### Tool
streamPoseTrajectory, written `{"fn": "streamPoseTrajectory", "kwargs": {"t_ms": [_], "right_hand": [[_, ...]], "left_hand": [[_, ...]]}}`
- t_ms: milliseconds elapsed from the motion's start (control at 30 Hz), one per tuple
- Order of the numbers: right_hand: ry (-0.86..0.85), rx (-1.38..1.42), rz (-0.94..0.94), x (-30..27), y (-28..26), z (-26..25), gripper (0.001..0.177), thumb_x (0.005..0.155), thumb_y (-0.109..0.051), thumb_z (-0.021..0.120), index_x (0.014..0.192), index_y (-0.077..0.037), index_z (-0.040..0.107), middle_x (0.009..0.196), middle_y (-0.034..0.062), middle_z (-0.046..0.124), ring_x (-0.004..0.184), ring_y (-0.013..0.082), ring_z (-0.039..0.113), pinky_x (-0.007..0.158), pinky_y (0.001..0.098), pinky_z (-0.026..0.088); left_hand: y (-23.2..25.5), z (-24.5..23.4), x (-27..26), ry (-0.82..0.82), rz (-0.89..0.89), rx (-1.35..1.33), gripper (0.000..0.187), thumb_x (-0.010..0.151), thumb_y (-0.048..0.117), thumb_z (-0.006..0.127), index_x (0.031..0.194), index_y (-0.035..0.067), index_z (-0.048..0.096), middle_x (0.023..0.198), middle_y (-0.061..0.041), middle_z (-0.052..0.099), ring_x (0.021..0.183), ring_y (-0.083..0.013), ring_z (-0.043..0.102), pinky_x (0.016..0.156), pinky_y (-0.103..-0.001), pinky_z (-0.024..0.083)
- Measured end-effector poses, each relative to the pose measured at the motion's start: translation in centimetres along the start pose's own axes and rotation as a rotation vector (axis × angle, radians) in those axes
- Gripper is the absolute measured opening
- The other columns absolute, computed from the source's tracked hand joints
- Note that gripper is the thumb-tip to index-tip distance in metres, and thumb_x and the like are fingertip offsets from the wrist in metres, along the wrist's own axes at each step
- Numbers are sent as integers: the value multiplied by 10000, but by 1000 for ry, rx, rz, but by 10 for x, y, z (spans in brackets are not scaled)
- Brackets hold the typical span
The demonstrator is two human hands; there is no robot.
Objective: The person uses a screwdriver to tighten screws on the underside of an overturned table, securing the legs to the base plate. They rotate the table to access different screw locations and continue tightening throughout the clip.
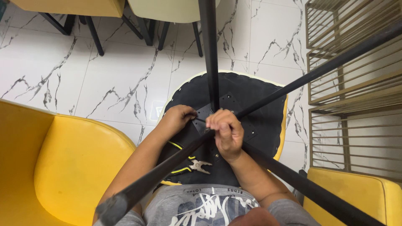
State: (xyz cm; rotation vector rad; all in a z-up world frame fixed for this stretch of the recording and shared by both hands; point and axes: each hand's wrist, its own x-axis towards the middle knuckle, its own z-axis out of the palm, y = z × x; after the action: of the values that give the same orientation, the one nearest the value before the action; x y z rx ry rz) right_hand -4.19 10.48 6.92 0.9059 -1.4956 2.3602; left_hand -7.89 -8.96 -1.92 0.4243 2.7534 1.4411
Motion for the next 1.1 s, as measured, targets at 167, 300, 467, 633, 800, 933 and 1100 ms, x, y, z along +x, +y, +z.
{"fn": "streamPoseTrajectory", "kwargs": {"t_ms": [167,300,467,633,800,933,1100], "right_hand": [[29,8,-20,14,7,8,290,1138,-224,504,915,-45,454,850,75,478,763,171,476,740,340,504],[98,20,21,21,15,6,283,1134,-216,503,919,-37,456,848,75,483,754,162,484,740,338,504],[87,-32,72,27,34,5,276,1120,-205,532,908,-42,462,805,54,478,716,142,487,690,306,485],[74,-49,131,29,46,5,278,1113,-205,536,883,-64,471,749,19,472,674,111,481,638,271,459],[50,-34,158,27,50,5,293,1115,-213,543,872,-63,478,761,9,475,688,97,470,656,270,453],[27,-33,157,29,49,4,302,1116,-218,542,862,-63,487,772,9,484,693,97,473,671,273,462],[17,-41,170,30,47,4,295,1119,-207,537,868,-58,491,781,6,485,701,96,478,687,276,470]], "left_hand": [[-6,2,1,-11,-35,-40,173,833,70,747,1005,53,745,961,-134,742,907,-312,729,799,-376,579],[-15,5,3,-31,0,-28,181,821,47,750,1002,56,756,957,-138,745,907,-311,730,804,-379,577],[-17,6,3,-13,42,-36,205,806,34,750,1010,53,757,950,-142,749,898,-305,736,809,-374,575],[-10,4,-1,-18,36,-66,196,826,36,741,1021,44,755,951,-140,756,906,-287,744,820,-364,575],[-9,3,-1,-9,-29,-78,196,831,34,735,1025,40,761,959,-134,761,892,-263,754,817,-349,579],[-8,3,-1,-14,-84,-85,199,827,38,750,1025,39,768,963,-130,764,897,-264,751,811,-350,576],[-7,3,4,-21,-95,-121,212,830,29,740,1040,45,760,976,-115,772,910,-247,763,816,-336,588]]}}
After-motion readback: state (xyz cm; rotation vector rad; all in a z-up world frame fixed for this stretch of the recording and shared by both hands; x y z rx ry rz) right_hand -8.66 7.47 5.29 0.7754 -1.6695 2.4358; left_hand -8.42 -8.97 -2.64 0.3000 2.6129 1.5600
